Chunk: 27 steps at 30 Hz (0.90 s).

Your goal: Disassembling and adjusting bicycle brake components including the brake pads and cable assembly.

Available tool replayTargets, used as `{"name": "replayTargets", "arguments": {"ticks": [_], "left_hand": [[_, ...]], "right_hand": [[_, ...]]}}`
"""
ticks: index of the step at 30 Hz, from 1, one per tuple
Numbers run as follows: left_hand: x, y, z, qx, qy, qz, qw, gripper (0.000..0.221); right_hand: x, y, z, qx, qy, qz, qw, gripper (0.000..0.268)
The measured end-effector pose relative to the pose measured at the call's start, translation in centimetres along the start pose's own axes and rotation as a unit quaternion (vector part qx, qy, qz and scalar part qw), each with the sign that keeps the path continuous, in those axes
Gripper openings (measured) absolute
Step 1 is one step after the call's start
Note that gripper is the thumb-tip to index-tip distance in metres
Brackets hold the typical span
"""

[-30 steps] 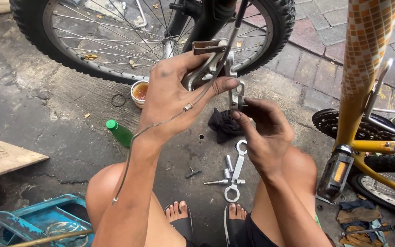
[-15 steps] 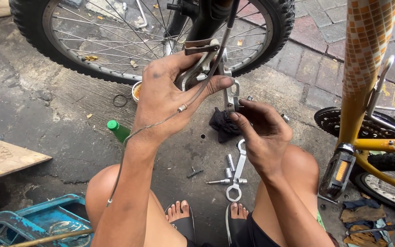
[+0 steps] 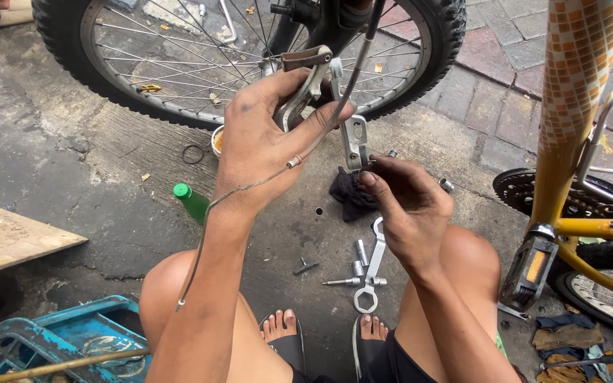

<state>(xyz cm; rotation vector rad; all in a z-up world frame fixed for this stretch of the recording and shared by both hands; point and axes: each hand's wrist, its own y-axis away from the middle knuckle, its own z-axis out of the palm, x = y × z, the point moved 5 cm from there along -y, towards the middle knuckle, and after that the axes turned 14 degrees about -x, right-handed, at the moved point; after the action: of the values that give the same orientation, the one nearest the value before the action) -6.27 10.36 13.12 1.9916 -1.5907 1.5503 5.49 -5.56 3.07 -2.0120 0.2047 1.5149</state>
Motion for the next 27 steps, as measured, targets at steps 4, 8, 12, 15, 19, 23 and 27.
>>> {"name": "replayTargets", "arguments": {"ticks": [4,8,12,15,19,23,27], "left_hand": [[-0.4,0.3,-0.1,-0.005,0.030,-0.011,0.999,0.021],[-1.1,0.2,0.5,-0.018,0.017,-0.044,0.999,0.022],[-1.1,0.2,1.0,-0.019,-0.004,-0.043,0.999,0.030],[-0.7,0.2,1.2,-0.017,0.026,-0.025,0.999,0.026],[-0.2,0.1,1.5,-0.022,0.020,-0.017,0.999,0.030],[-0.1,0.4,1.6,-0.015,0.027,-0.050,0.998,0.029],[-0.1,0.2,1.7,-0.011,0.030,-0.032,0.999,0.029]], "right_hand": [[0.0,0.1,0.3,-0.004,0.000,-0.003,1.000,0.026],[0.0,0.1,0.4,-0.017,-0.004,0.006,1.000,0.029],[-0.3,0.1,0.8,-0.034,0.000,0.044,0.998,0.038],[-0.5,0.0,1.1,-0.047,-0.030,0.051,0.997,0.039],[-0.3,0.0,1.0,-0.045,-0.016,0.057,0.997,0.032],[0.4,0.1,0.9,-0.048,-0.069,0.074,0.994,0.034],[0.7,-0.2,0.7,-0.052,-0.087,0.088,0.991,0.034]]}}
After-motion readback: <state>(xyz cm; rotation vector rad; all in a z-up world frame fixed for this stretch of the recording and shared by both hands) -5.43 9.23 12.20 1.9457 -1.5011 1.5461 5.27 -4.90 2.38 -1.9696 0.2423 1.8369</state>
